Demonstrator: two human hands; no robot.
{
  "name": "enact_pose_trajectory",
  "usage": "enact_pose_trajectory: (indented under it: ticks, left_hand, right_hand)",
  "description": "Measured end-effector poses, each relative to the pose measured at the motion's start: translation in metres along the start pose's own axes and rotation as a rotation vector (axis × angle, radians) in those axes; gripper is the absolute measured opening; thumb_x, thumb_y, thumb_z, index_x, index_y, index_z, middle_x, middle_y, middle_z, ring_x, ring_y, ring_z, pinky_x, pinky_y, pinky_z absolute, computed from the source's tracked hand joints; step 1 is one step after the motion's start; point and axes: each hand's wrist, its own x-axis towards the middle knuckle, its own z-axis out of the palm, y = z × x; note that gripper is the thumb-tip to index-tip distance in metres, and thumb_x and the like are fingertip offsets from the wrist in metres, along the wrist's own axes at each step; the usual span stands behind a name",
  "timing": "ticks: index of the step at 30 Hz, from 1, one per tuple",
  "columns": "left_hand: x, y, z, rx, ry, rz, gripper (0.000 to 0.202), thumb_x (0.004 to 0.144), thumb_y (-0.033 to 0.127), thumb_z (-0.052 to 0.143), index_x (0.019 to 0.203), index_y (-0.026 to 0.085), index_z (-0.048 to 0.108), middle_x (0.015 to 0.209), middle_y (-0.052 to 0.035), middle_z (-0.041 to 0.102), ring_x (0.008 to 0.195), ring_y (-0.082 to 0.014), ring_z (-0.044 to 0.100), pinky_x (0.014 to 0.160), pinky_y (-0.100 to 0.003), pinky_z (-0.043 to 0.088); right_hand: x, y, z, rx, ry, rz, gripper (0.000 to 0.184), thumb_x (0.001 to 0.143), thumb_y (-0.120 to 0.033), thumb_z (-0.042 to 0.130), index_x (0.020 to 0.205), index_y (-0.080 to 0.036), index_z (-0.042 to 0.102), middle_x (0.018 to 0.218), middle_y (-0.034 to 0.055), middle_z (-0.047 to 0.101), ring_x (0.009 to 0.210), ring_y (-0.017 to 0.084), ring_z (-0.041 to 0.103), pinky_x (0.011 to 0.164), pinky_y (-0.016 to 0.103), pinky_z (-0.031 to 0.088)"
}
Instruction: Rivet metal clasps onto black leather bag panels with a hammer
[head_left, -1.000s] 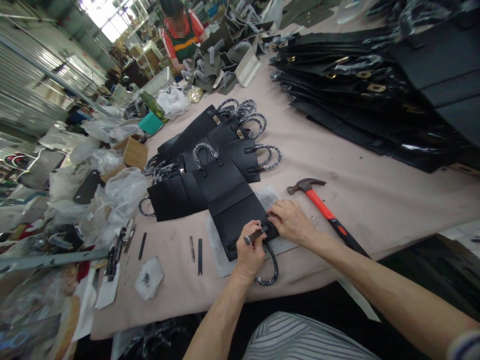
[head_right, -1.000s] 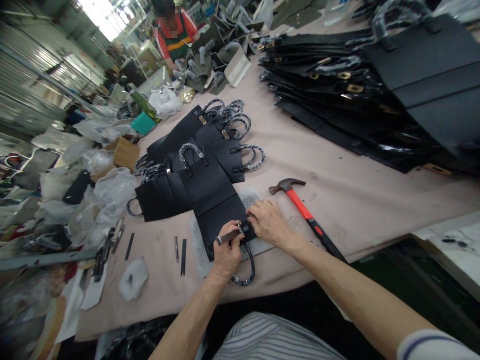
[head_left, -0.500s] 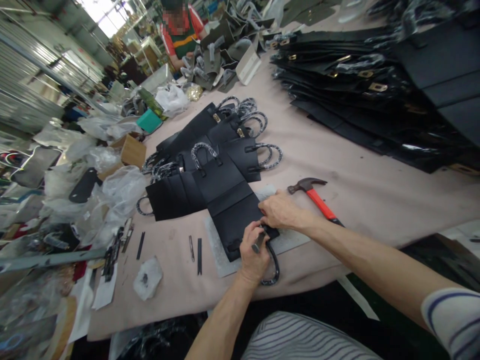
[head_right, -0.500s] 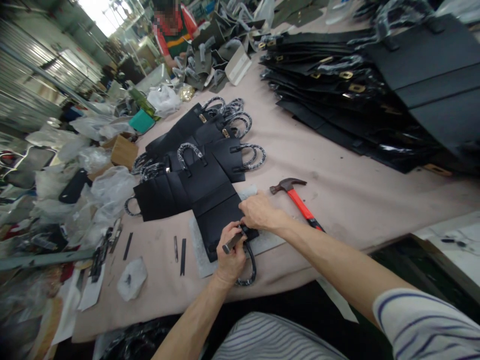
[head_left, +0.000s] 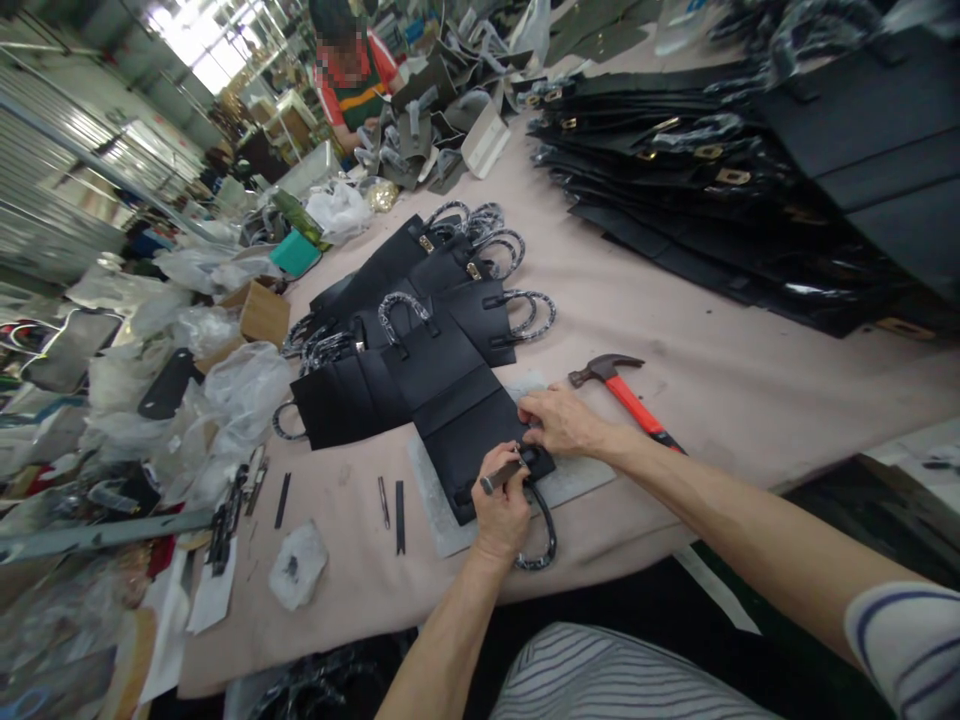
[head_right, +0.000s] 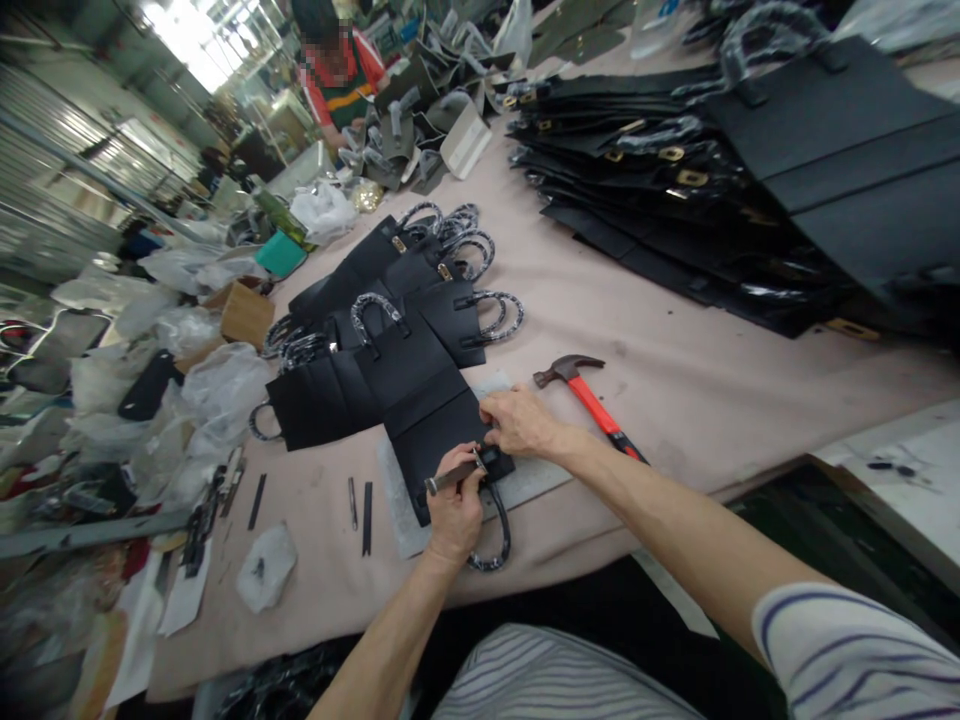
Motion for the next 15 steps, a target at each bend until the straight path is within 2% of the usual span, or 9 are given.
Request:
enact_pose_trajectory:
  ticks: [4, 10, 15]
  left_hand:
    - [0.000, -0.003, 0.001, 0.000, -0.008, -0.056, 0.012, 0.094, 0.013, 0.057, 0.101, 0.020, 0.063, 0.114, -0.0102, 0.071, 0.110, -0.0241, 0.069, 0.100, -0.045, 0.057]
    - [0.001, -0.009, 0.001, -0.003, -0.031, -0.090, 0.013, 0.092, 0.014, 0.057, 0.101, 0.020, 0.064, 0.113, -0.0098, 0.072, 0.109, -0.0249, 0.069, 0.101, -0.045, 0.055]
    - [0.005, -0.006, 0.002, -0.016, -0.041, -0.082, 0.016, 0.090, 0.012, 0.057, 0.102, 0.020, 0.063, 0.110, -0.0100, 0.071, 0.107, -0.0246, 0.069, 0.099, -0.043, 0.056]
  right_hand:
    - [-0.002, 0.008, 0.004, 0.075, 0.049, -0.013, 0.012, 0.081, -0.014, 0.065, 0.093, -0.018, 0.065, 0.093, 0.0044, 0.070, 0.088, 0.020, 0.062, 0.085, 0.034, 0.034]
    - [-0.005, 0.011, 0.012, 0.122, 0.132, -0.041, 0.011, 0.080, -0.013, 0.066, 0.089, -0.018, 0.064, 0.091, 0.0033, 0.070, 0.086, 0.020, 0.061, 0.086, 0.035, 0.037]
    - [-0.023, 0.004, 0.006, 0.098, 0.240, -0.003, 0.012, 0.087, -0.018, 0.061, 0.099, -0.017, 0.064, 0.100, 0.0093, 0.068, 0.094, 0.024, 0.061, 0.086, 0.035, 0.042]
